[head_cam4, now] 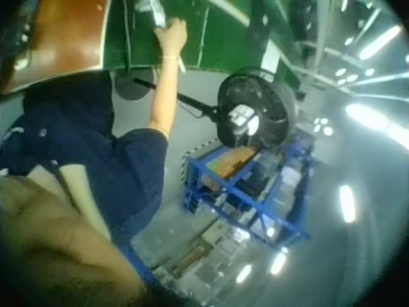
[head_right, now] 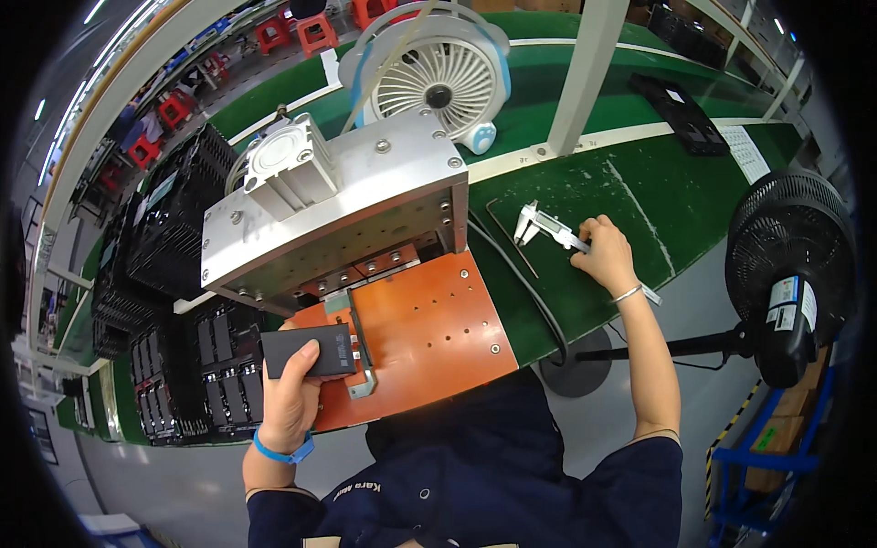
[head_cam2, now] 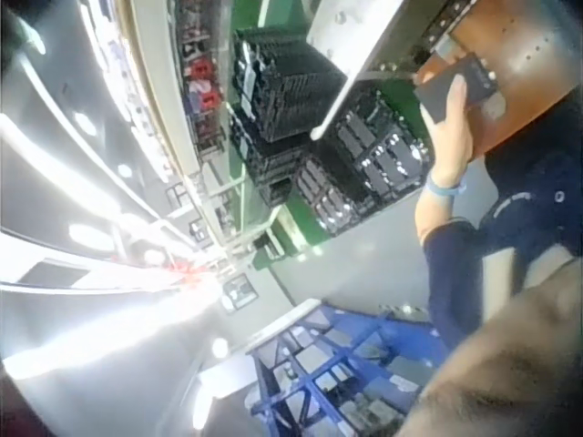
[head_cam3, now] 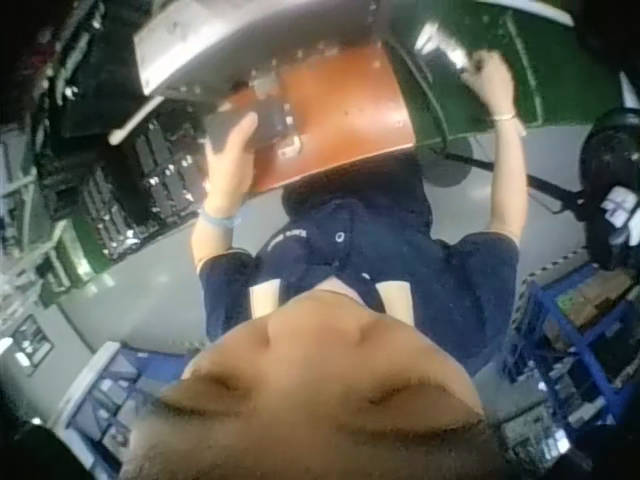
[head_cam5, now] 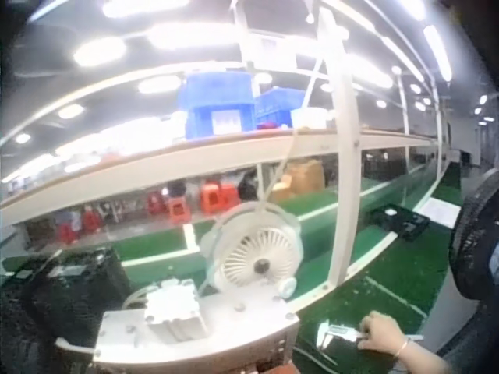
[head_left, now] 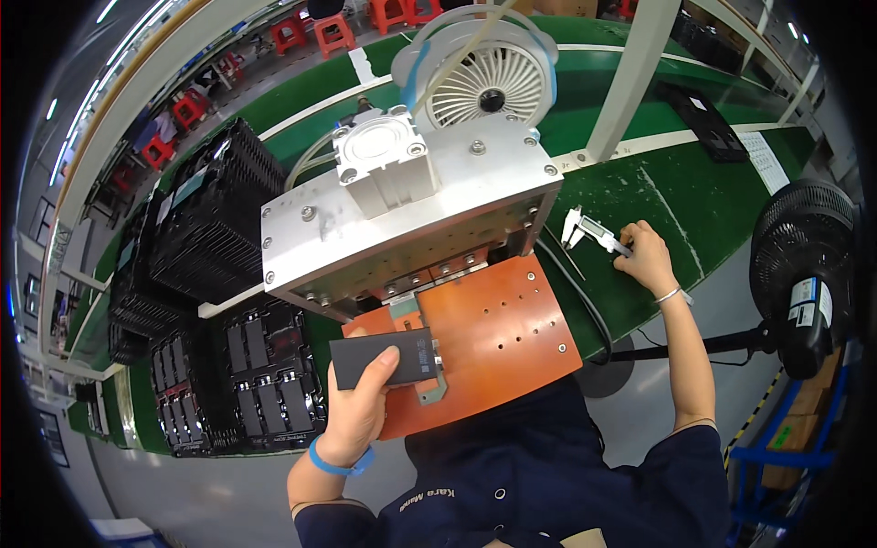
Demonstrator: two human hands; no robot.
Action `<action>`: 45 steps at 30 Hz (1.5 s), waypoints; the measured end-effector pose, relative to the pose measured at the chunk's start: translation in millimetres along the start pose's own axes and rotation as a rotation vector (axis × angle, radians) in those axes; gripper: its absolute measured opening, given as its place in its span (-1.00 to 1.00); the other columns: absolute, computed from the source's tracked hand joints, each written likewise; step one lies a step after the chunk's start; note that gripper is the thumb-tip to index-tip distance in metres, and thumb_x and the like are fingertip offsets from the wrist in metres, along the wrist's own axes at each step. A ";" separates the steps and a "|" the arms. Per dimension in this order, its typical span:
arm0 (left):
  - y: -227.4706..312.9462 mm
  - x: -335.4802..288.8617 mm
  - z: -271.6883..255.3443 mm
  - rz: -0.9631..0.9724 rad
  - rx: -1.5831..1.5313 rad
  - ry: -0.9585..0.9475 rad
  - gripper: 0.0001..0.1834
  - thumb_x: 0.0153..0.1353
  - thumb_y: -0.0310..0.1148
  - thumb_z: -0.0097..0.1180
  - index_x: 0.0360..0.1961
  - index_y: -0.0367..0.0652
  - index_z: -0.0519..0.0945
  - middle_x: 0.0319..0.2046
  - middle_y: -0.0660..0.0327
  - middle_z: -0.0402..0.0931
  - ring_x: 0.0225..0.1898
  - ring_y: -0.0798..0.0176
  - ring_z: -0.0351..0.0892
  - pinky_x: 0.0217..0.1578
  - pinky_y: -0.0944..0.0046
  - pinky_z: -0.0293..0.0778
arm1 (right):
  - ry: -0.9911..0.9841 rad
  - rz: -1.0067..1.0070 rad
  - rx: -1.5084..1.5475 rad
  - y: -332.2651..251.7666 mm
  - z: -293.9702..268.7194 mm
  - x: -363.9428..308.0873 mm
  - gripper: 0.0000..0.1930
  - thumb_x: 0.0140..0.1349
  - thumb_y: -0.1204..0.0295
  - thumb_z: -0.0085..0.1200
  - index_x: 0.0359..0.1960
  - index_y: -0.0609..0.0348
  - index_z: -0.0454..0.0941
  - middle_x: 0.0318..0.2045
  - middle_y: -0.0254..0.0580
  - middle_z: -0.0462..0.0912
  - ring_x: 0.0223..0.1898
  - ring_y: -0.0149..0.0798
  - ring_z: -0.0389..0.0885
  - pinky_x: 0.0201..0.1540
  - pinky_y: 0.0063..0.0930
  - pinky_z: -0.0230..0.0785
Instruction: Assembling electronic modules and measuring components with a digital caliper.
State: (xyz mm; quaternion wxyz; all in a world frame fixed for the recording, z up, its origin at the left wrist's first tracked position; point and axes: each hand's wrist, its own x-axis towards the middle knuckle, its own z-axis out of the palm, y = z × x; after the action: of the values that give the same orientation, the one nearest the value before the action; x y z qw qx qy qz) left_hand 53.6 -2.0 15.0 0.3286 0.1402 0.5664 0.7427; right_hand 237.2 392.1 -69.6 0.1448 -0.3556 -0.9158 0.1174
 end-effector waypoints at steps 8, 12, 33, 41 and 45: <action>3.8 2.0 -4.6 -0.057 0.006 -0.073 -0.71 0.31 -0.39 -0.02 -0.03 -0.33 0.32 -0.14 -0.11 0.58 -0.09 0.03 0.68 -0.15 0.14 0.69 | 0.200 0.038 0.422 -7.6 -29.9 -36.3 -0.44 -0.15 0.69 0.04 0.03 0.23 0.41 -0.60 -0.28 0.45 -0.57 -0.48 0.36 -0.47 -0.60 0.20; 3.9 3.4 -1.9 -0.070 -0.013 -0.086 -0.71 0.30 -0.39 -0.02 -0.04 -0.33 0.32 -0.16 -0.13 0.59 -0.11 0.00 0.69 -0.15 0.13 0.70 | 0.171 -0.052 0.937 -68.5 -60.3 -58.4 -0.51 0.05 0.61 0.16 0.09 0.33 0.45 -0.42 -0.42 0.49 -0.47 -0.63 0.36 -0.43 -0.77 0.17; 1.6 -1.5 1.5 -0.068 -0.079 -0.098 -0.84 0.30 -0.46 0.00 -0.22 -0.30 0.32 -0.21 -0.21 0.62 -0.12 0.01 0.69 -0.04 0.11 0.59 | 0.275 -0.623 0.564 -179.3 -49.3 -60.6 -0.50 -0.18 0.25 0.50 -0.11 0.06 0.72 -0.53 -0.35 0.56 -0.59 -0.42 0.48 -0.55 -0.58 0.32; 0.8 -0.4 -1.4 -0.064 -0.071 -0.106 -0.84 0.30 -0.46 0.00 -0.21 -0.29 0.31 -0.20 -0.21 0.62 -0.15 0.02 0.70 -0.08 0.12 0.61 | 0.316 -0.668 0.558 -178.3 -43.3 -58.1 -0.48 -0.21 0.24 0.50 -0.11 0.04 0.72 -0.51 -0.36 0.57 -0.58 -0.43 0.51 -0.54 -0.59 0.32; 2.1 -0.7 0.6 -0.071 -0.083 -0.091 -0.86 0.30 -0.46 0.01 -0.24 -0.28 0.33 -0.22 -0.17 0.62 -0.17 0.03 0.71 -0.12 0.14 0.63 | 0.323 -0.678 0.560 -178.2 -43.6 -56.8 -0.48 -0.21 0.23 0.50 -0.11 0.05 0.72 -0.51 -0.37 0.57 -0.58 -0.44 0.52 -0.55 -0.59 0.32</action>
State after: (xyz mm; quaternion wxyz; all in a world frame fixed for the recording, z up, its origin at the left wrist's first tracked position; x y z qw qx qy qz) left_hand 53.8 -2.3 17.3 0.3858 0.1400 0.5240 0.7463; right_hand 182.4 229.8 17.3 0.4060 0.0025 -0.8791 0.2495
